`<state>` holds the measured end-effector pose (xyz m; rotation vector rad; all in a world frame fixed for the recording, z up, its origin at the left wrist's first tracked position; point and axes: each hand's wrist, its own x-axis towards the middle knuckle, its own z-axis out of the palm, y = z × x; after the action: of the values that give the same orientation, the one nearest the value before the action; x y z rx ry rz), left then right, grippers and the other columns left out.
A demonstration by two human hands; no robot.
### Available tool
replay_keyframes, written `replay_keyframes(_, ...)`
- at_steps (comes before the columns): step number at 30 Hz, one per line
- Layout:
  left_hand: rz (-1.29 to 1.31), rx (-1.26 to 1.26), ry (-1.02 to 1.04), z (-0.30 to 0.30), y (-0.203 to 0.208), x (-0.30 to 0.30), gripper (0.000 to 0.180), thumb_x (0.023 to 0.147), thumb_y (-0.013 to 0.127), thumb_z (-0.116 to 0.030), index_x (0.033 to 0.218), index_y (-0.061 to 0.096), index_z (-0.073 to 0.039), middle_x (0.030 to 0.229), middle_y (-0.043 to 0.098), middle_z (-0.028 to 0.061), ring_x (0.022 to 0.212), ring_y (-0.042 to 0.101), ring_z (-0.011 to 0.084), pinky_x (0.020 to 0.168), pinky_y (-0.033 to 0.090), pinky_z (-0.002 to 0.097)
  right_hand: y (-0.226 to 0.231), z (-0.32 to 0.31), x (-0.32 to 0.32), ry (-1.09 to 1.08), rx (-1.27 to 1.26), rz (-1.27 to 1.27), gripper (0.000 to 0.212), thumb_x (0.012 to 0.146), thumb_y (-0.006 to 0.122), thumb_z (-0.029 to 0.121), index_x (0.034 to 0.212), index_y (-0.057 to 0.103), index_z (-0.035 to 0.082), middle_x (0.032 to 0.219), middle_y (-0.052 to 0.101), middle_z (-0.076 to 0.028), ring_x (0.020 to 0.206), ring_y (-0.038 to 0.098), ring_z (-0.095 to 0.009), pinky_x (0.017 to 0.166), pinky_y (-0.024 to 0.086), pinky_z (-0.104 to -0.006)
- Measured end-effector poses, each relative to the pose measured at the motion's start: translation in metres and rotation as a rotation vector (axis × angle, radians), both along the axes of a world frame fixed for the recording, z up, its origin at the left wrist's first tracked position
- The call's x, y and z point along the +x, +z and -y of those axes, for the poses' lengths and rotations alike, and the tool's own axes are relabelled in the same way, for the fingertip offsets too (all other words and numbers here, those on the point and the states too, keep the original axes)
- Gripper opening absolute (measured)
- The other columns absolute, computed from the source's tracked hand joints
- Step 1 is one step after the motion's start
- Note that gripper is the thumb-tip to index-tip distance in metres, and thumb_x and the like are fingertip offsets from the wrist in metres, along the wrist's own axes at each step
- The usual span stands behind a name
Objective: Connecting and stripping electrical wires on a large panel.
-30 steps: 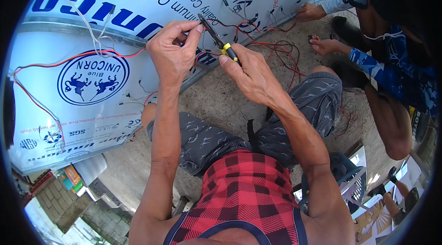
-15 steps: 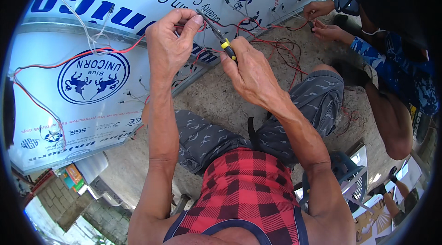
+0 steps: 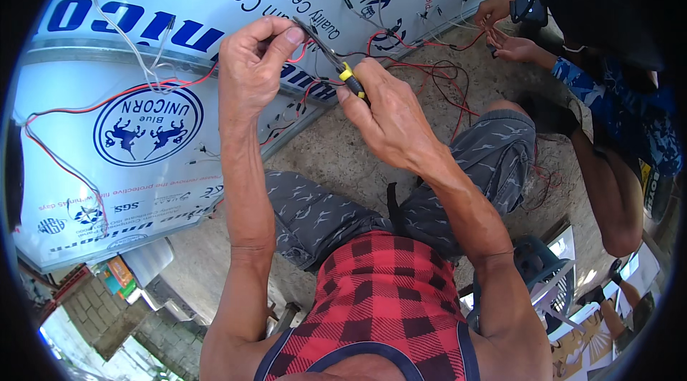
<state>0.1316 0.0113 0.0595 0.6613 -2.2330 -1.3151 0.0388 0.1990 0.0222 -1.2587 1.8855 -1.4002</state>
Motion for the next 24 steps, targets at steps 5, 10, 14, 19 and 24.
replay_keyframes(5,-0.103,0.137,-0.079,0.007,-0.007,0.003,0.013,0.094,0.073,-0.010,0.091,0.074,0.003,0.075,0.070,0.0031,0.067,0.058,0.0072,0.061,0.046,0.0238,0.007,-0.004,-0.009,0.072,0.104,0.313,0.033,0.099,0.055,0.029,0.105,0.059,-0.003,0.077,0.053,-0.013,0.071,0.054,-0.024,0.064,0.043,-0.0401)
replay_keyframes(10,-0.153,0.196,-0.118,0.011,-0.010,0.002,0.012,0.095,0.072,-0.009,0.092,0.074,0.003,0.081,0.074,0.0054,0.074,0.065,0.0086,0.068,0.051,0.0222,0.006,-0.004,-0.012,0.110,0.114,0.556,0.033,0.099,0.055,0.032,0.101,0.060,0.000,0.071,0.053,-0.005,0.064,0.051,-0.014,0.060,0.041,-0.0339)
replay_keyframes(14,-0.177,0.258,-0.135,0.011,-0.012,0.001,0.011,0.094,0.073,-0.008,0.093,0.075,0.003,0.083,0.075,0.0063,0.077,0.067,0.0091,0.072,0.052,0.0216,0.000,-0.003,-0.010,0.105,0.036,0.696,0.034,0.100,0.053,0.035,0.099,0.060,0.002,0.072,0.056,-0.003,0.063,0.052,-0.011,0.058,0.040,-0.0298)
replay_keyframes(19,-0.183,0.297,-0.135,0.011,-0.015,0.000,0.011,0.094,0.074,-0.008,0.094,0.075,0.002,0.083,0.074,0.0058,0.077,0.066,0.0089,0.072,0.052,0.0216,0.000,-0.004,-0.013,0.138,0.029,0.775,0.036,0.100,0.053,0.037,0.098,0.060,0.002,0.073,0.058,-0.004,0.063,0.056,-0.012,0.058,0.041,-0.0290)
replay_keyframes(24,-0.208,0.318,-0.159,0.014,-0.018,0.000,0.010,0.093,0.074,-0.007,0.093,0.075,0.003,0.083,0.073,0.0052,0.076,0.065,0.0087,0.070,0.051,0.0216,-0.002,-0.005,-0.013,0.174,-0.012,0.866,0.039,0.101,0.052,0.037,0.097,0.060,0.000,0.076,0.059,-0.006,0.064,0.058,-0.013,0.059,0.043,-0.0290)
